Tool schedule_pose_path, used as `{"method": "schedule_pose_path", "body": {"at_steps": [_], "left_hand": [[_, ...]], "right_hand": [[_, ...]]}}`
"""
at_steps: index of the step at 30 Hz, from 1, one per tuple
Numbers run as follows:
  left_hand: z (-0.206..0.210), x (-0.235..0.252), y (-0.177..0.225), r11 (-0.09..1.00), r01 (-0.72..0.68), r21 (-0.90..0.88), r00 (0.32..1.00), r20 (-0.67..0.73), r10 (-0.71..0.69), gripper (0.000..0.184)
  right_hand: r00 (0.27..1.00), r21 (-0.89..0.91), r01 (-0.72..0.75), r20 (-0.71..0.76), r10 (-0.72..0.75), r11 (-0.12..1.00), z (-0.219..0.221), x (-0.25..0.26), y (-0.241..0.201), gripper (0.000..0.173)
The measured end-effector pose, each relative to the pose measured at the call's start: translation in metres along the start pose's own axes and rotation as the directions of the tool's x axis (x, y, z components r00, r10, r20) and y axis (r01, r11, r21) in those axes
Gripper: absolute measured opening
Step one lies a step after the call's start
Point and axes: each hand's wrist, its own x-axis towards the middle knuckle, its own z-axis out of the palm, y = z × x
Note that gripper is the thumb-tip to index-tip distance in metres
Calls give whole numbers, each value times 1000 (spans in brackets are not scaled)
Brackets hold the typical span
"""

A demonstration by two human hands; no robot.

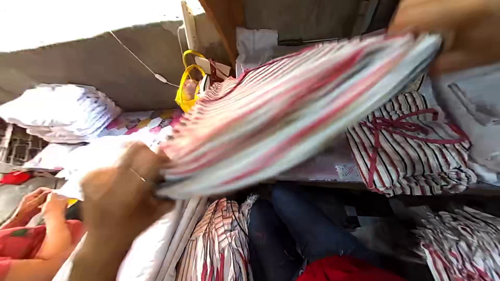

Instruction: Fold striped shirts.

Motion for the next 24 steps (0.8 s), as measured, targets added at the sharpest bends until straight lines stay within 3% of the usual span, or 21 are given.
{"method": "schedule_pose_path", "body": {"at_steps": [2,5,8,10,12,13,14,15,16,17,20,22,24], "left_hand": [[36,-36,60,998,-5,-63,999,49,8,25],[97,-102,112,975,45,-219,958,287,20,20],[145,-147,159,920,206,-334,861,508,-8,34],[156,-154,180,871,288,-397,781,623,26,39],[160,-148,187,809,376,-451,669,736,100,45],[161,-142,186,779,428,-459,592,794,143,46],[163,-134,182,752,481,-450,498,846,187,45],[167,-125,176,727,534,-432,417,883,218,46],[172,-115,169,697,583,-417,383,898,216,47],[178,-103,163,671,612,-418,418,891,174,46],[211,-58,153,646,599,-473,675,732,-90,34],[250,-36,143,704,538,-464,770,609,-188,35],[290,-37,121,773,523,-359,782,562,-268,42]], "right_hand": [[996,7,-19,86,18,1000,39,-43,-81,24],[955,120,-207,241,173,971,135,-137,-147,12],[861,184,-406,404,307,895,206,-204,-202,31],[701,183,-554,628,337,812,220,-216,-224,36],[322,107,-739,923,210,665,215,-201,-216,44],[177,68,-772,978,110,632,216,-190,-204,48],[143,70,-782,987,70,620,217,-177,-193,50],[192,101,-786,978,86,610,220,-161,-185,48],[291,152,-785,946,142,601,224,-143,-180,43],[395,203,-784,892,219,587,233,-124,-180,39],[715,377,-680,532,454,629,286,-74,-200,31],[788,416,-609,411,458,675,327,-56,-204,37],[710,288,-688,454,538,666,350,-58,-181,45]]}}
